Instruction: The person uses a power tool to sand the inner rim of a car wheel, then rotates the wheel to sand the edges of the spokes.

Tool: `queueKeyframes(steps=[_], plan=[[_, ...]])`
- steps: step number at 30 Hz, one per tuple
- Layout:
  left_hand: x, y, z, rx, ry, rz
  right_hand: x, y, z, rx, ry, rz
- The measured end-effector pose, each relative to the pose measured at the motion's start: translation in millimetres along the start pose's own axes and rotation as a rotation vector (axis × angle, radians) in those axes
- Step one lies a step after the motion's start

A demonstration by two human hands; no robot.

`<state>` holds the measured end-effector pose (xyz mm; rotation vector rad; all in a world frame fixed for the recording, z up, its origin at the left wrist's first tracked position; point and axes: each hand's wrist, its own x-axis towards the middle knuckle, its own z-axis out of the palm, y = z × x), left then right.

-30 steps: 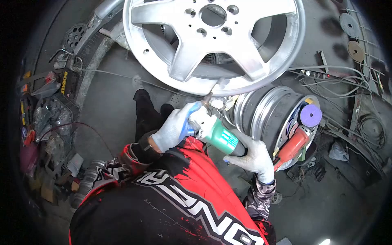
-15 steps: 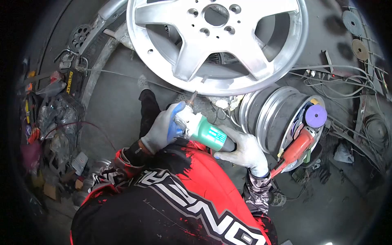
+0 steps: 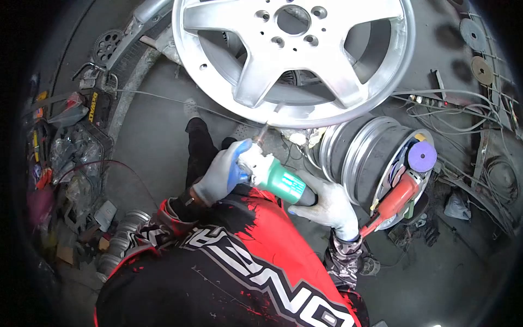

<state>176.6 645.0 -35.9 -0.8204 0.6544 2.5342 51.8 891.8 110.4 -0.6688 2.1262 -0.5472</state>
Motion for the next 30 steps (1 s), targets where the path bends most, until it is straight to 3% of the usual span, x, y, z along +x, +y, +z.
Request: queueKeyframes(steps=[1, 2, 3, 5, 9, 13, 16, 22, 26, 28, 30], plan=[[-8, 8, 6, -0.034, 0.091, -0.031, 4, -1, 3, 0.011, -0.031, -0.008], [-19, 20, 23, 0.377, 0.223, 0.071, 6, 2, 7, 0.029, -0.011, -0.040], [-17, 18, 20, 0.380, 0.221, 0.072, 5, 4, 8, 0.030, -0.007, -0.040], [-6, 9, 7, -0.055, 0.119, -0.047, 2, 6, 7, 0.020, 0.004, -0.054], [16, -20, 7, 0.157, -0.097, 0.063, -22, 11, -4, -0.011, 0.041, 0.001], [25, -27, 25, 0.078, -0.040, 0.065, -36, 8, -11, -0.034, 0.055, 0.101], [23, -30, 12, 0.179, -0.010, 0.110, -29, 9, -6, -0.036, 0.053, 0.062], [-11, 0, -2, -0.059, 0.058, 0.017, 5, 2, 11, 0.006, -0.029, -0.035], [-2, -9, -3, -0.030, 0.043, 0.002, -4, 6, 8, -0.022, 0.018, -0.061], [11, -20, 5, 0.123, -0.026, 0.087, -17, 8, -1, -0.055, 0.031, 0.014], [17, -27, 22, 0.002, -0.045, 0.049, -29, 8, -6, -0.075, 0.047, 0.049]])
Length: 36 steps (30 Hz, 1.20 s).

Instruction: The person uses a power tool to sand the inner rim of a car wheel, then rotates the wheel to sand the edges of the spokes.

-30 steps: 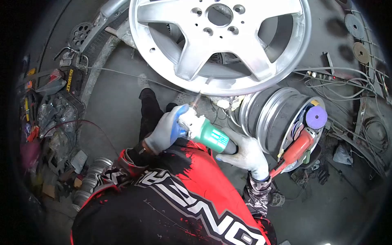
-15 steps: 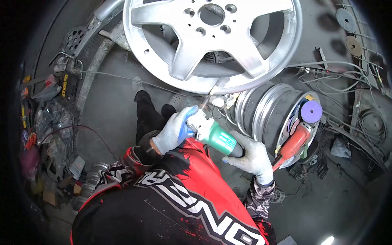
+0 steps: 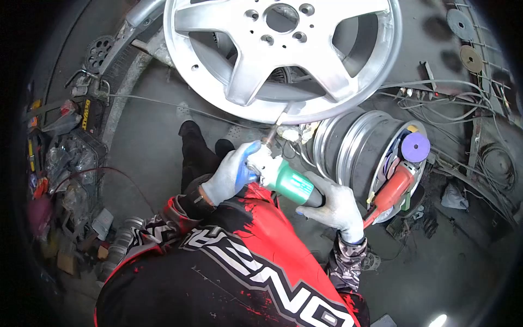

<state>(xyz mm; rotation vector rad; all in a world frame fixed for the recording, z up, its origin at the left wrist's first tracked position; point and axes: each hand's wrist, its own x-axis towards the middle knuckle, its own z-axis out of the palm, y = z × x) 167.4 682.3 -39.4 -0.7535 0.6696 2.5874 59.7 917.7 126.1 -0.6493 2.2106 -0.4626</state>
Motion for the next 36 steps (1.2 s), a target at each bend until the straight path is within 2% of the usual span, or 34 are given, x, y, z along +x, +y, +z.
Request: queueKeyframes(steps=[1, 3, 5, 6, 8, 9, 11, 12, 13, 15, 16, 18, 19, 21, 26, 28, 29, 31, 33, 36], plan=[[2, 0, 5, -0.117, -0.006, -0.031, -4, 1, -2, -0.014, 0.013, 0.024], [8, -8, -3, -0.027, -0.008, -0.050, -5, 2, -3, -0.020, 0.013, 0.024], [1, 0, -4, -0.222, -0.051, -0.061, -1, -2, -2, -0.036, -0.018, 0.035], [-6, 4, -6, -0.220, -0.044, -0.057, 4, -3, 1, -0.032, -0.020, 0.028], [-26, 20, -2, 0.243, 0.095, 0.133, 17, -7, 9, -0.011, -0.051, -0.042], [-27, 22, -5, 0.248, 0.102, 0.133, 22, -7, 13, -0.005, -0.053, -0.048], [-28, 25, -13, -0.192, 0.148, -0.044, 29, -7, 19, 0.012, -0.055, -0.098], [-21, 5, -40, 0.221, 0.081, 0.108, 30, -8, 19, 0.019, -0.054, -0.108], [-22, 10, -34, 0.223, 0.078, 0.108, 29, -8, 18, 0.019, -0.050, -0.106], [-23, 17, -21, -0.093, 0.005, -0.018, 22, -6, 14, 0.018, -0.026, -0.084], [-16, 10, -23, -0.095, -0.002, -0.021, 17, -6, 11, 0.014, -0.023, -0.078], [7, -13, -29, -0.203, -0.186, -0.027, 4, -4, 2, -0.037, -0.013, -0.013], [13, -23, -26, -0.208, -0.192, -0.031, -2, -3, 0, -0.042, -0.013, -0.006], [25, -40, -19, 0.036, -0.014, 0.031, -11, -2, -3, -0.060, 0.039, 0.042], [1, -12, -15, -0.218, -0.090, -0.045, -4, -3, 4, -0.069, 0.036, 0.012], [-12, -7, -24, 0.080, -0.006, 0.145, 9, -7, 10, -0.059, -0.026, -0.020], [-17, -2, -29, 0.084, 0.000, 0.146, 15, -10, 14, -0.054, -0.027, -0.025], [-25, 10, -29, -0.178, 0.017, -0.017, 22, -13, 19, 0.002, -0.037, -0.081], [-29, 17, -18, -0.179, 0.091, -0.005, 23, -13, 19, -0.003, -0.046, -0.078], [-19, 13, -17, -0.235, -0.004, -0.049, 13, -6, 15, -0.022, -0.007, -0.080]])
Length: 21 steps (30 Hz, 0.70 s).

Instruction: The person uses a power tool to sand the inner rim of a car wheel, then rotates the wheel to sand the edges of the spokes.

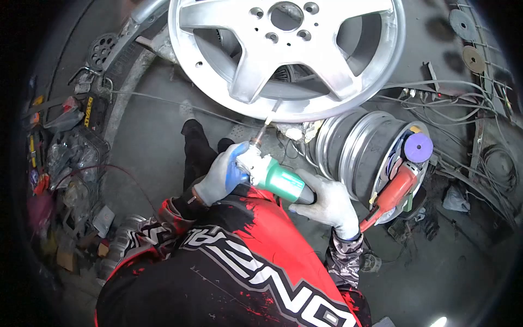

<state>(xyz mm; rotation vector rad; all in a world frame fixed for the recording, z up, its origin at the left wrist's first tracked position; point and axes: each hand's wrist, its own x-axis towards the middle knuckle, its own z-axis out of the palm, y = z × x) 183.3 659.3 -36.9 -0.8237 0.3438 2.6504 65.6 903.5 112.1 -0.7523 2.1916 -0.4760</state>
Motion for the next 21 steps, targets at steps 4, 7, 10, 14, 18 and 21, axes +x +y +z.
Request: queueKeyframes(steps=[4, 7, 10, 14, 18, 21], plan=[[45, -47, -20, 0.084, -0.086, 0.025, -22, 2, -11, -0.034, 0.030, 0.091], [39, -42, -6, 0.191, 0.043, 0.099, -24, 1, -11, -0.024, 0.054, 0.101], [13, -15, -1, -0.017, -0.059, -0.021, -11, -3, -3, -0.041, 0.024, 0.083], [-9, 1, -29, 0.148, -0.002, 0.065, 13, -9, 14, 0.014, 0.008, -0.043], [-32, 18, -8, 0.307, 0.055, 0.107, 17, -11, 17, 0.041, -0.029, -0.038], [-14, 3, -5, 0.200, 0.012, 0.085, 7, -3, 11, 0.018, -0.016, -0.027]])
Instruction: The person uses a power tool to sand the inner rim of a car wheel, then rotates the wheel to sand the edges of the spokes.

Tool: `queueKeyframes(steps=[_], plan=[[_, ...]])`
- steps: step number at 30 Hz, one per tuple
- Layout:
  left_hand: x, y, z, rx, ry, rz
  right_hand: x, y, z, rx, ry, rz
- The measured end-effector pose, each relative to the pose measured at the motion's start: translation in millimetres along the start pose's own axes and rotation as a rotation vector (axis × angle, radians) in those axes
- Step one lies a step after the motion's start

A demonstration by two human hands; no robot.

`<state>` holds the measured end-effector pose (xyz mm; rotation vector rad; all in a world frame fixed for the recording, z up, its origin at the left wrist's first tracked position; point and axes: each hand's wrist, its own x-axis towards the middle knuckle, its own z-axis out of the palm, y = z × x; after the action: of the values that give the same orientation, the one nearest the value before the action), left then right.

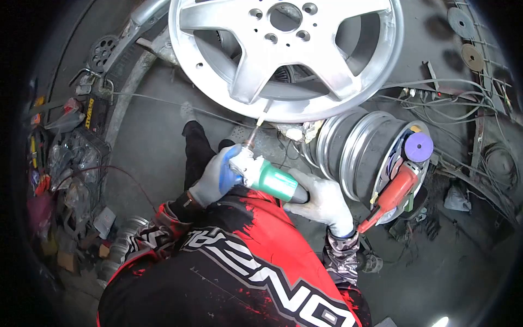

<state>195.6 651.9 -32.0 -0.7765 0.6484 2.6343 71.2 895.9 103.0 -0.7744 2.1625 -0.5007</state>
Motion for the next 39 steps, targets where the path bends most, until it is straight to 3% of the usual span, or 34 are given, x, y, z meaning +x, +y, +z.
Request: queueKeyframes(steps=[1, 4, 5, 6, 9, 11, 12, 14, 20, 22, 23, 27, 29, 30, 32, 34, 36, 38, 39], plan=[[8, -3, 7, -0.236, -0.056, -0.087, -6, 4, -4, -0.023, 0.013, 0.009], [21, -11, 30, -0.296, -0.207, -0.128, -25, 6, -25, -0.057, 0.023, 0.093], [25, -11, 44, -0.261, -0.084, -0.185, -32, 10, -30, -0.088, 0.051, 0.085], [48, -41, 20, -0.334, -0.307, -0.154, -37, 8, -39, -0.109, 0.024, 0.161], [42, -23, 60, -0.128, -0.173, -0.132, -48, 17, -47, -0.104, 0.085, 0.113], [28, -4, 85, 0.160, -0.008, -0.065, -49, 17, -50, -0.151, 0.075, 0.147], [33, -14, 75, 0.159, -0.004, -0.064, -48, 17, -50, -0.151, 0.072, 0.144], [42, -33, 45, -0.232, -0.149, -0.092, -41, 15, -45, -0.155, 0.040, 0.116], [12, -28, -14, -0.433, -0.238, -0.123, -10, 10, -11, -0.090, -0.018, 0.015], [-6, -27, -33, 0.662, -0.072, 0.368, 4, 8, -1, -0.051, -0.022, -0.024], [-13, -18, -40, 0.998, -0.112, 0.634, 7, 7, 3, -0.018, -0.031, -0.054], [-16, -10, -40, 1.053, -0.095, 0.636, 6, 4, 6, -0.038, -0.007, -0.036], [-10, -12, -21, 0.735, -0.143, 0.440, -4, 9, 2, -0.060, 0.004, -0.011], [2, -17, -19, 0.730, -0.152, 0.437, -11, 10, -1, -0.063, 0.007, -0.002], [32, -22, -8, -0.523, -0.294, -0.289, -28, 11, -9, -0.084, 0.089, 0.027], [35, -31, 10, -0.570, -0.385, -0.239, -41, 12, -14, -0.122, 0.086, 0.080], [36, -43, 13, 0.842, -0.214, 0.658, -50, 15, -13, -0.107, 0.142, 0.109], [35, -47, 16, 0.695, -0.203, 0.598, -48, 10, -11, -0.104, 0.142, 0.111], [33, -44, 12, 0.476, -0.160, 0.392, -45, 9, -8, -0.102, 0.126, 0.111]])
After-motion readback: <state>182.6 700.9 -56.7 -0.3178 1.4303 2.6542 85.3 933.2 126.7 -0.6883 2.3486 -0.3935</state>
